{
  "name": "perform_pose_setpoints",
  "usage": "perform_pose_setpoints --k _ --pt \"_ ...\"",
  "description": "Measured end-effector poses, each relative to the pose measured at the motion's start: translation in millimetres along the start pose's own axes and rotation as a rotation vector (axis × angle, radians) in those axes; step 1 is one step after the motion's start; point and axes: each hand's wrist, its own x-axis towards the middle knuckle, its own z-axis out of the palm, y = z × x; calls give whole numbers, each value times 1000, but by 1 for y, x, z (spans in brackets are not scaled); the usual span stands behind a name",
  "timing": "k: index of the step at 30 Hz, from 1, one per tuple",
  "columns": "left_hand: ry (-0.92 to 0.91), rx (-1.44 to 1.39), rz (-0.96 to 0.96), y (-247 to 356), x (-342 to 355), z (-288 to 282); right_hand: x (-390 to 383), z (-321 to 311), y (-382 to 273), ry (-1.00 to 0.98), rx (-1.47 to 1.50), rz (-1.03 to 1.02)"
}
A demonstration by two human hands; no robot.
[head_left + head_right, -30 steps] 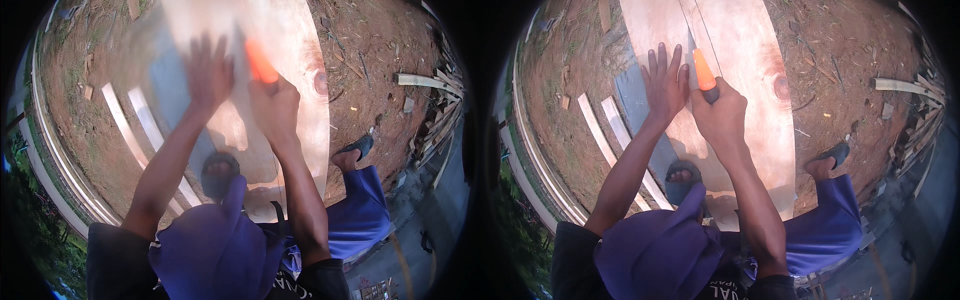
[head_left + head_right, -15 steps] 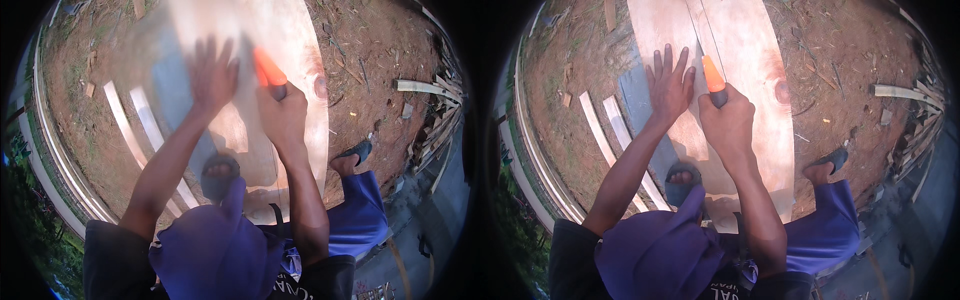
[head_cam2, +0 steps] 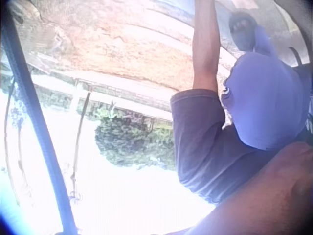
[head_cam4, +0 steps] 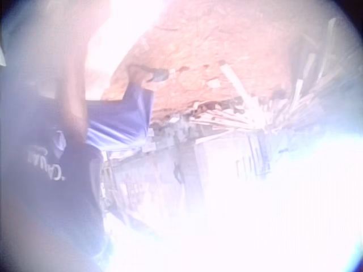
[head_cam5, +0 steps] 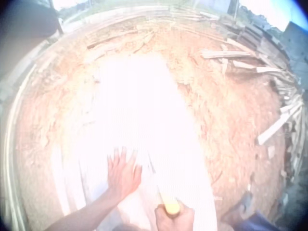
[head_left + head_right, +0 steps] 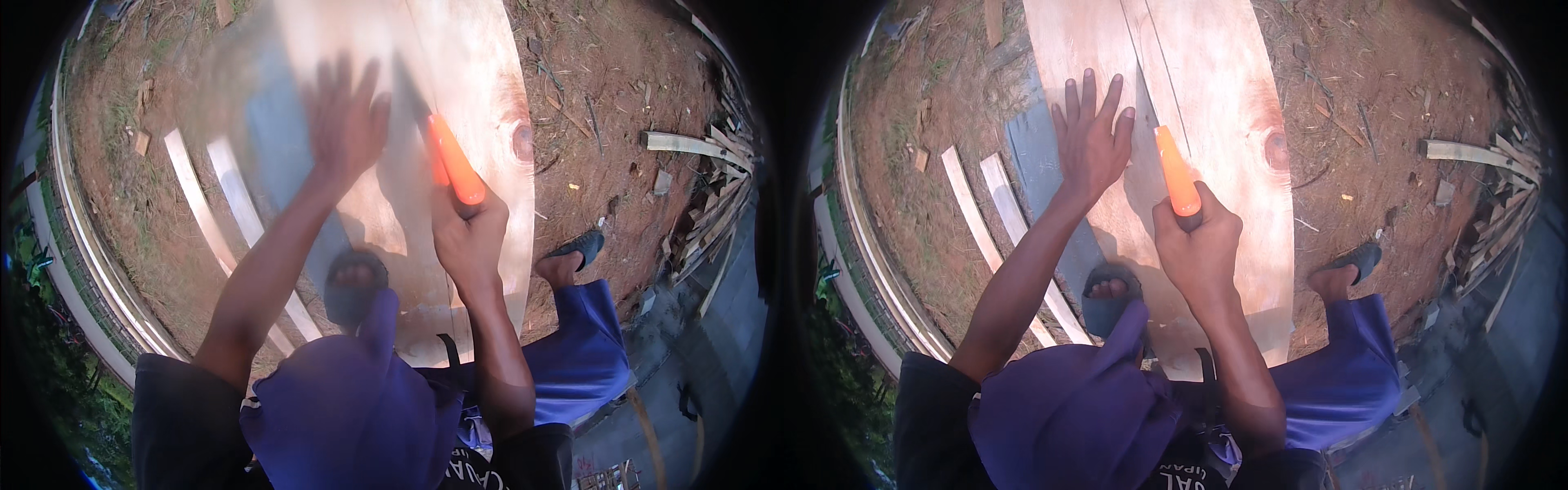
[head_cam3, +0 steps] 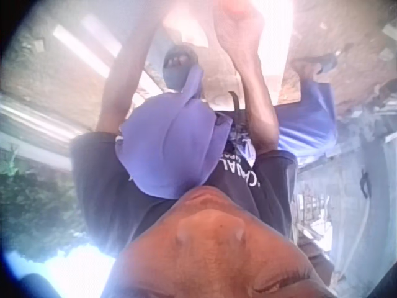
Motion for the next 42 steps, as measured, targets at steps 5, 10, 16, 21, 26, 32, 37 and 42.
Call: perform_pose_setpoints --k 5,10,16,21,26,32,37,42 --pt "-25 33 -23 -10 -9 2 -41 -10 3 15 -65 27" --pt "-32 33 -13 -5 -8 -1 -182 -98 -8 -26 -397 -137" --pt "-23 55 9 -10 -13 4 -37 -16 4 -35 -80 26" --pt "-14 30 8 -7 -3 5 -15 -5 -12 -11 -55 0" --pt "-53 80 -15 -7 -9 5 -196 -102 -9 -32 -253 -217" --pt "-37 96 26 -11 -12 10 -90 -50 -4 -74 -56 -29" --pt "-74 101 60 -3 -19 7 -1 -5 -9 23 -90 -108" --pt "-11 118 48 -13 -13 11 -164 -86 12 2 -128 -124"
